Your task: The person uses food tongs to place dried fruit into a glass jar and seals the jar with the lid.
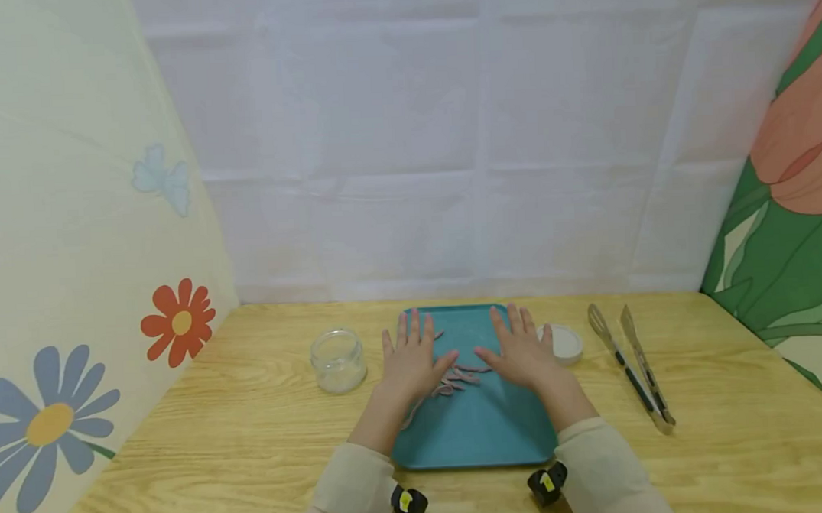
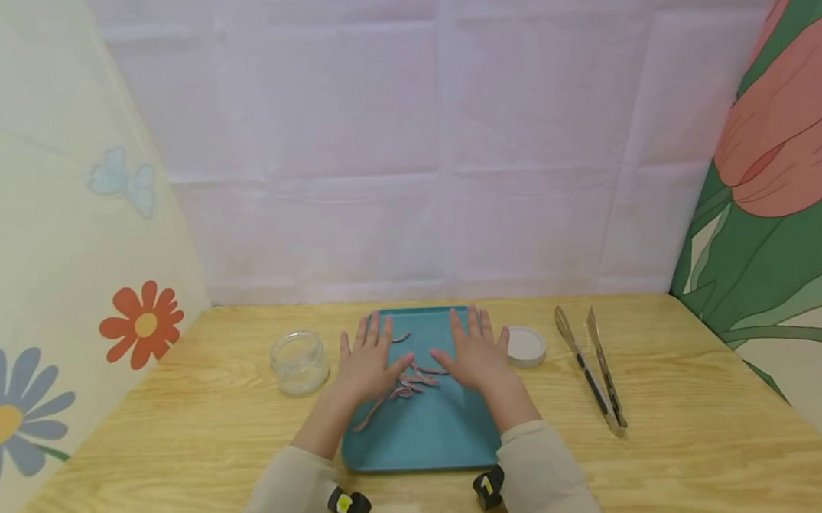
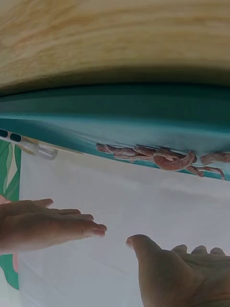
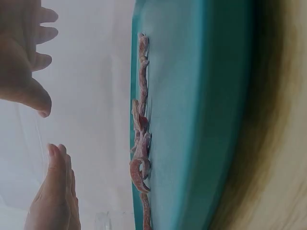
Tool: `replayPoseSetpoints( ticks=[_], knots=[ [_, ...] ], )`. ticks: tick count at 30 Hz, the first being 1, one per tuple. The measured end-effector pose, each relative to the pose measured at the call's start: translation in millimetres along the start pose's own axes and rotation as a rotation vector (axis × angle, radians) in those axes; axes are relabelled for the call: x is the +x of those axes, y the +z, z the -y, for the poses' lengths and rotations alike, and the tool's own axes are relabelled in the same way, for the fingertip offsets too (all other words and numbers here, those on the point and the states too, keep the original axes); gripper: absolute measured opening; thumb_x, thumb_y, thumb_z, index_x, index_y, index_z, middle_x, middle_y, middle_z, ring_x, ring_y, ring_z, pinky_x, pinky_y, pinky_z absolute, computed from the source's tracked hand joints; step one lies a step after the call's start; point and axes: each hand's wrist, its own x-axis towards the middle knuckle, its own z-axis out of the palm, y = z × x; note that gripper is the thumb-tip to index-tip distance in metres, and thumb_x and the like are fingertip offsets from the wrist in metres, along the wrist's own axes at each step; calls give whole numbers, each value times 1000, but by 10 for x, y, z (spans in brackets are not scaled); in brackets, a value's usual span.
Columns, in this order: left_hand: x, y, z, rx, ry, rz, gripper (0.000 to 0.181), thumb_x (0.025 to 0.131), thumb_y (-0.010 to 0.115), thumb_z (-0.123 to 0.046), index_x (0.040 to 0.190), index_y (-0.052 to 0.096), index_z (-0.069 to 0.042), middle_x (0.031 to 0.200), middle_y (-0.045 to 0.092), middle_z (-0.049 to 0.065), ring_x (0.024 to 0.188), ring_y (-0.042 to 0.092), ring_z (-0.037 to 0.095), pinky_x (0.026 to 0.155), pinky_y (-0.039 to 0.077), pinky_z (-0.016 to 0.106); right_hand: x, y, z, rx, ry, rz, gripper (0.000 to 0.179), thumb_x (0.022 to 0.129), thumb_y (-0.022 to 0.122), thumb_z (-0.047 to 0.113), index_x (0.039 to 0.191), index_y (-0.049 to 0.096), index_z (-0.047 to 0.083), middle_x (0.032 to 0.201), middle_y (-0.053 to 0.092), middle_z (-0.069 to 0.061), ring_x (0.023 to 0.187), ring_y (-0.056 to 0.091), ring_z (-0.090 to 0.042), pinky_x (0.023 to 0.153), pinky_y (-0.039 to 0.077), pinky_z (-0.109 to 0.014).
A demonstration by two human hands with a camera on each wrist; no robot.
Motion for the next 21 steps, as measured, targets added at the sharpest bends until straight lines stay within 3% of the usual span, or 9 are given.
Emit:
replayPoseSetpoints(
  ticks=[10, 21],
  knots=[
    [41, -86, 89, 3, -28, -39, 77, 85, 33, -56, 139, 8, -8, 141, -4, 14, 126, -11, 26, 96, -6, 52, -11, -121, -143, -16, 19, -54, 75, 85, 44, 49, 138, 13, 7, 140, 4, -23, 125, 0, -38, 90, 0, -63],
    [1, -245, 331, -20, -30, -124, 78, 85, 37, -53, 138, 7, -3, 141, -1, 19, 126, -8, 30, 96, -6, 54, -81, -326, -500, -87, 31, -86, 74, 86, 44, 46, 136, 15, 1, 136, 7, -29, 122, 4, -45, 89, 3, -64]
  ],
)
